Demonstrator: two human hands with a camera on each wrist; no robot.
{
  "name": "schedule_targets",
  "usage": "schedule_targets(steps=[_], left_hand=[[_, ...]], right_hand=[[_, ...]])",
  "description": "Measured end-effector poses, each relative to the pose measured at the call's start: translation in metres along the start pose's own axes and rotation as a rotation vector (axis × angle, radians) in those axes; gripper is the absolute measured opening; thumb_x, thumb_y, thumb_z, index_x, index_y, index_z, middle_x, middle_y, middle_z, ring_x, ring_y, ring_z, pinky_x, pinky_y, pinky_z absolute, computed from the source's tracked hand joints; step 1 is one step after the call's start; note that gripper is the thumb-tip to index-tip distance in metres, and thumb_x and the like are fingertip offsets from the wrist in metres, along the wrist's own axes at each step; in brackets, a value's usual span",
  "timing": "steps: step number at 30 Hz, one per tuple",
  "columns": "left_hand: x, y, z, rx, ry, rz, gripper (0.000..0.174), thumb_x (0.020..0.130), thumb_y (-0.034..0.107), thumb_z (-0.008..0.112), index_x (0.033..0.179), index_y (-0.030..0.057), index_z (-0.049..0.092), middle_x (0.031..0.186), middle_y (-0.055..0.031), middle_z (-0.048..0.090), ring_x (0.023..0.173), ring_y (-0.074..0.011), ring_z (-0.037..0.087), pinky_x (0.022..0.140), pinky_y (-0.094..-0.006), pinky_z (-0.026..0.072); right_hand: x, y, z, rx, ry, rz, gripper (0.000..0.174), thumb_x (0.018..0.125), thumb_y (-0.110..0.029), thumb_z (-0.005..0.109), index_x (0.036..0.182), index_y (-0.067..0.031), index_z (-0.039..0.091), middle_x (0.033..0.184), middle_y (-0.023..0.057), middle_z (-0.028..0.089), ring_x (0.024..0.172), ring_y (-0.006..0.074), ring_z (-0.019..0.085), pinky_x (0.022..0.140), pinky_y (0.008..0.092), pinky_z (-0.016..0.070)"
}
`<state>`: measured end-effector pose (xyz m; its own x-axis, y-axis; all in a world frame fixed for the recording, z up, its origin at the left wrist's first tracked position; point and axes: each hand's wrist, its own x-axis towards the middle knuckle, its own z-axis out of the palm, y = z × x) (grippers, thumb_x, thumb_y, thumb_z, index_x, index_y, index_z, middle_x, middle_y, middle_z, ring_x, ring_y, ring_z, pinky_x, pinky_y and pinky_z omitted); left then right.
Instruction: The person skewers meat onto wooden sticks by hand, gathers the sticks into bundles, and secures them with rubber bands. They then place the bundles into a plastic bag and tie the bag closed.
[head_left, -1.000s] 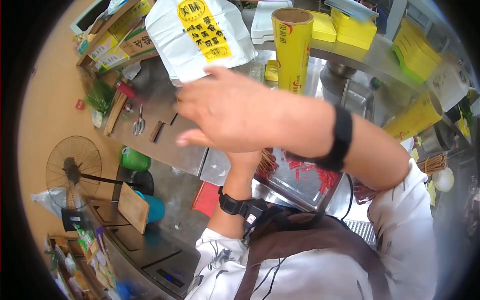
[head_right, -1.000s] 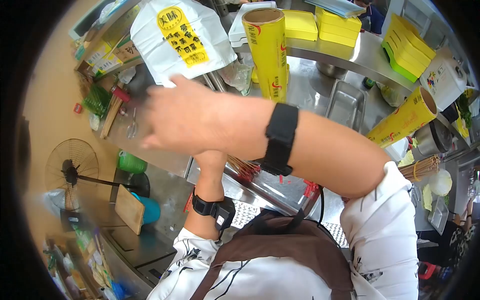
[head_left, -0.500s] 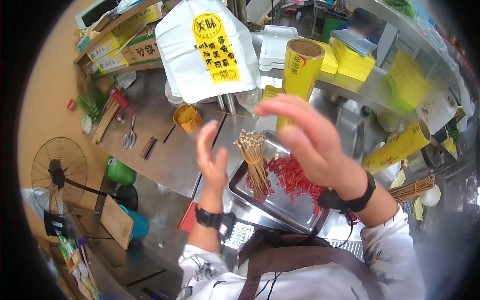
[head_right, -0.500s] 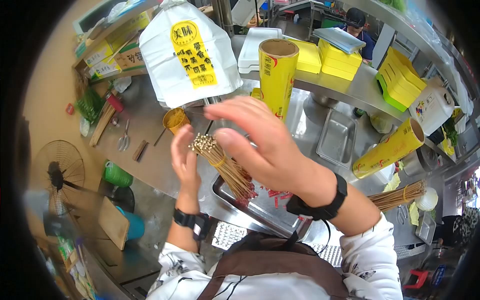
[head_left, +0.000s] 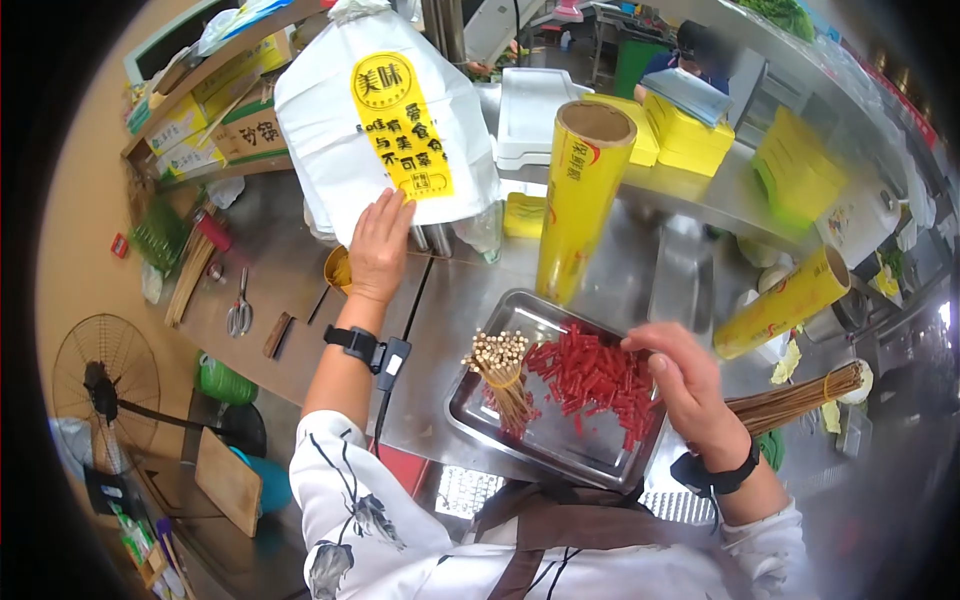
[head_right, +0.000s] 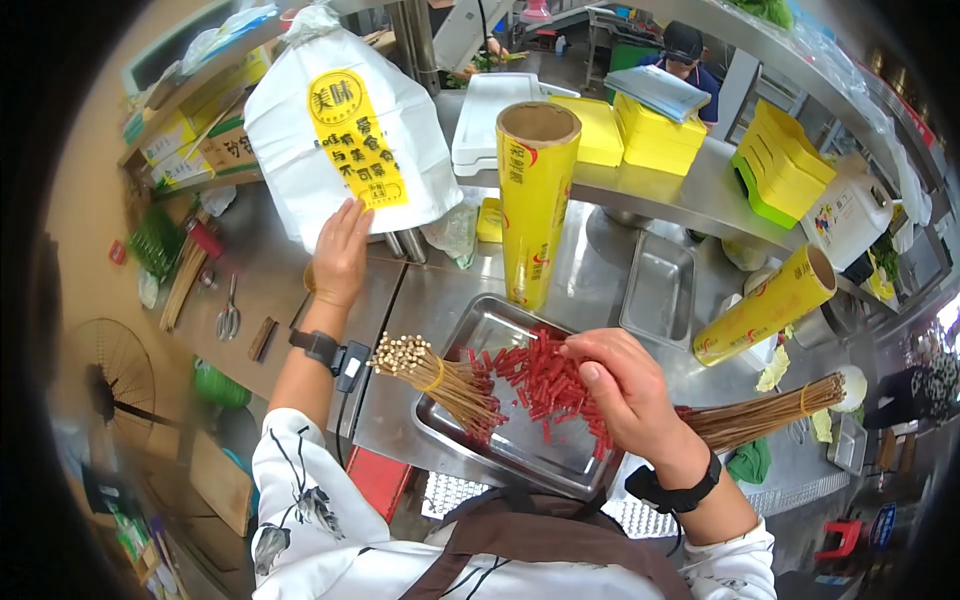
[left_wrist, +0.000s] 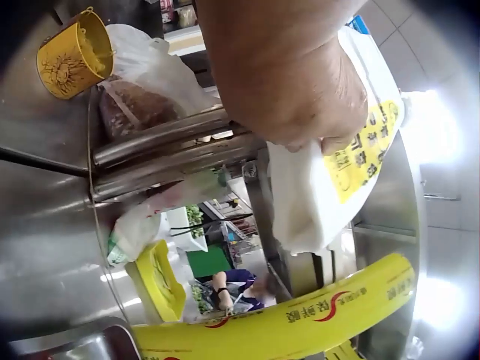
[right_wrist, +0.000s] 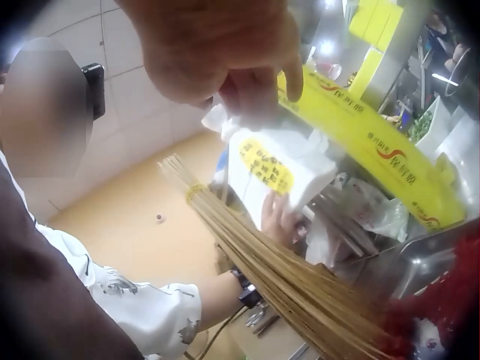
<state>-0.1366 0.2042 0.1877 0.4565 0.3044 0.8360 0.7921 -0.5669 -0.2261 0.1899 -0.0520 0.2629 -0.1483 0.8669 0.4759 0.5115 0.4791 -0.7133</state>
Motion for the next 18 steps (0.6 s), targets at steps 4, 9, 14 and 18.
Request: schedule_targets(steps=[4,9,14,18], left_hand=[[0.016,0.0,-0.025,-0.119,0.045,-0.065,0.026,0.073,-0.003,0.058,0.097,0.0035,0.062,0.102,-0.0119,0.064,0.1,-0.0253,0.061,0.08,-0.0344,0.0509],[0.038,0.008,-0.055,-0.11,0.012,-0.119,0.028,0.073,-0.001,0.064,0.099,0.0087,0.059,0.073,-0.0104,0.059,0.069,-0.0305,0.06,0.062,-0.0382,0.0484],[0.029,0.018,-0.08,-0.26,-0.269,-0.244,0.03,0.073,0.005,0.067,0.102,0.0099,0.059,0.074,-0.0094,0.057,0.07,-0.0285,0.059,0.06,-0.0384,0.0469],[0.033,0.026,-0.097,0.011,-0.205,-0.16,0.016,0.074,0.007,0.067,0.09,0.0062,0.063,0.088,-0.0082,0.064,0.08,-0.028,0.061,0.066,-0.0366,0.0493]], right_hand=[[-0.018,0.011,-0.002,-0.019,-0.041,0.037,0.016,0.088,-0.007,0.053,0.098,0.0028,0.06,0.092,0.0131,0.063,0.085,0.0268,0.059,0.078,0.0353,0.0462],[-0.028,0.014,0.005,-0.004,-0.119,0.001,0.015,0.087,-0.008,0.056,0.097,0.0025,0.061,0.086,0.0119,0.063,0.08,0.0264,0.06,0.075,0.0343,0.0467],[-0.035,0.004,0.011,-0.018,-0.194,-0.043,0.015,0.086,-0.009,0.058,0.096,0.0014,0.062,0.082,0.0123,0.062,0.079,0.0276,0.059,0.072,0.0342,0.0471],[-0.044,0.006,0.008,-0.021,-0.257,-0.067,0.015,0.085,-0.009,0.058,0.096,0.0,0.063,0.082,0.0123,0.062,0.079,0.0282,0.06,0.071,0.035,0.0476]])
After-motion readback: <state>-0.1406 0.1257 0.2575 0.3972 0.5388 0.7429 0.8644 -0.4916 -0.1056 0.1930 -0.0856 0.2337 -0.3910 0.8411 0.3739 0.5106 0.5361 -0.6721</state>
